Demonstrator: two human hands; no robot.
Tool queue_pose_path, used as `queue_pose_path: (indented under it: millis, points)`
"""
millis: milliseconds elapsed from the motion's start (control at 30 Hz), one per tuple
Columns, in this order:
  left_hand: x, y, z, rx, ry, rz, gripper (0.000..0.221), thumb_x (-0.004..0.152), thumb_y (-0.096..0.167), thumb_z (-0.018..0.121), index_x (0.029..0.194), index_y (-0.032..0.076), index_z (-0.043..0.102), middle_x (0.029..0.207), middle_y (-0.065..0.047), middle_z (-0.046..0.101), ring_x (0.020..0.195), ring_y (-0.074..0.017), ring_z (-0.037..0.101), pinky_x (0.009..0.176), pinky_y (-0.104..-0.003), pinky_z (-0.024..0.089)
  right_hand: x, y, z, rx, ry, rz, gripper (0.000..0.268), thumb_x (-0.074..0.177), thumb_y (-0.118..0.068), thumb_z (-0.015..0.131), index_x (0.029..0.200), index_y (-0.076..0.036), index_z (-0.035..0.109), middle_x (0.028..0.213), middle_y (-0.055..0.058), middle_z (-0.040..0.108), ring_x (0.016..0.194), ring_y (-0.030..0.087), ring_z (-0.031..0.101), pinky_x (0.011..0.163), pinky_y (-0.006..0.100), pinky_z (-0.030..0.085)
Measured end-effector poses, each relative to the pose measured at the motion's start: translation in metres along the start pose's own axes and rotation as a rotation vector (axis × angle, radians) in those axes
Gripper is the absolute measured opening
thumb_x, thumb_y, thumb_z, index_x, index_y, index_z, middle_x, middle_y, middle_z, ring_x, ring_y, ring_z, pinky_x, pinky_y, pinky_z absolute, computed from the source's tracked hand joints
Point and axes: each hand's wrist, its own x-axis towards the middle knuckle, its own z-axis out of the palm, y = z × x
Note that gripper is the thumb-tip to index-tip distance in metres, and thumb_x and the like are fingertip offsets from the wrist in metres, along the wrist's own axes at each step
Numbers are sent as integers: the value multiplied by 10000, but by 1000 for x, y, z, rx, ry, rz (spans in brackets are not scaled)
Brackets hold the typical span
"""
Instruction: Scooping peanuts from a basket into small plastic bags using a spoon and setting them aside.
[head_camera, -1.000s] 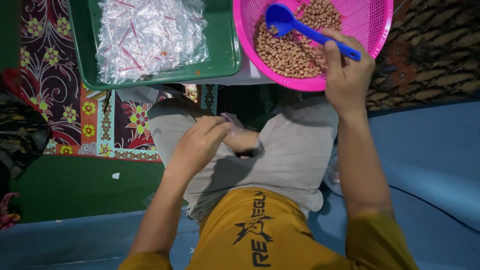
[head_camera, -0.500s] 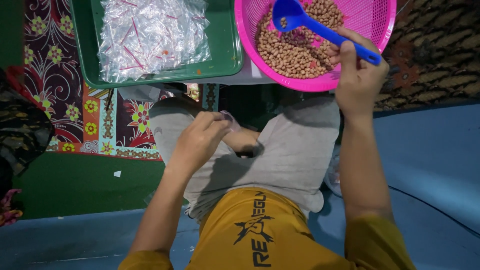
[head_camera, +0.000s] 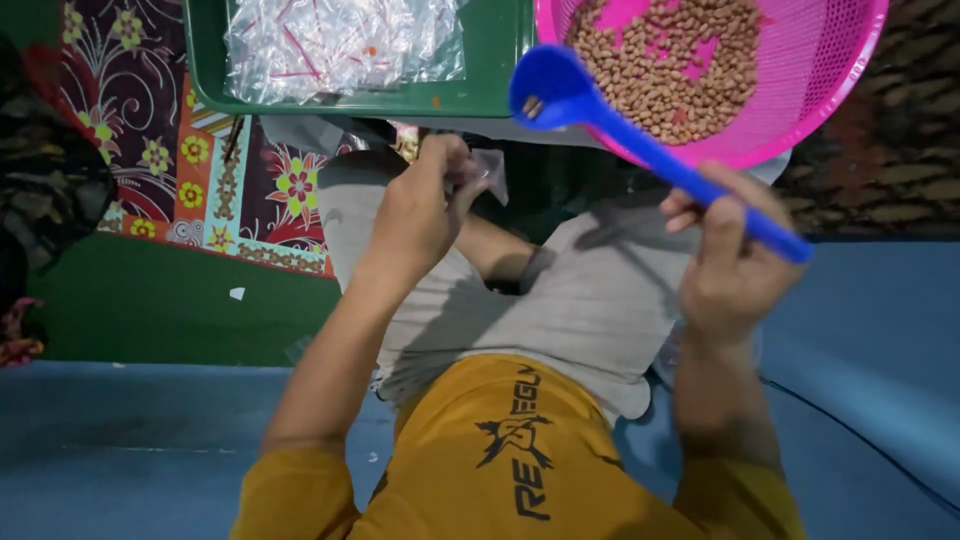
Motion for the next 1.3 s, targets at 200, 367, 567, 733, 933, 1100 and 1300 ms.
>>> queue_pose_path:
  millis: [200,367,567,733,933,1100,1300]
  points:
    - [9,9,10,181,234,119,388,924,198,807,1091,90,473,871,-154,746,766,-382,744,679,-480,594,-22,-4,18,-158,-69,-254,342,988,-136,640,1022,188,744,768,268,688,572,328,677,537,374,584]
    - [11,-4,15,125,262,89,393,916,169,805,1092,111,459,865,-123,748,782,-394,747,699,-473,600,-29,4,27,-148,-163,-511,197,925,-36,723,946,149,786,827,290,721,612,360,694,579,409,594]
    - [11,-2,16,51,259,33,377,947,239,778,1105,143,450,886,-73,770,817,-323,761,732,-449,607,-39,19,12,-195,-237,-667,190,927,-45,704,974,110,804,938,305,747,753,415,736,655,451,611]
    - [13,6,10,115,341,314,218,913,189,819,1065,131,674,872,-45,738,833,-275,743,754,-355,603,-46,38,-5,-16,80,-680,531,1060,-406,524,888,69,685,864,281,662,742,390,680,704,519,611]
    - [4,4,16,162,336,554,87,881,133,786,889,81,717,1137,-157,649,1068,-373,631,956,-450,519,-39,39,-5,-81,-1,-607,223,1037,-158,630,864,-17,618,855,189,667,744,333,693,720,456,563]
    - [-16,25,23,-3,74,553,108,881,92,789,949,76,707,906,-105,693,851,-309,691,790,-391,578,-23,-4,45,-128,-321,23,343,902,-101,795,1216,15,722,1047,196,739,619,238,608,552,336,522]
    - [-22,22,22,-101,-74,433,265,866,66,813,1109,31,712,867,-101,739,792,-264,727,728,-355,613,-31,6,51,-128,-334,119,63,882,-84,818,945,-90,818,895,88,787,671,259,727,576,340,553]
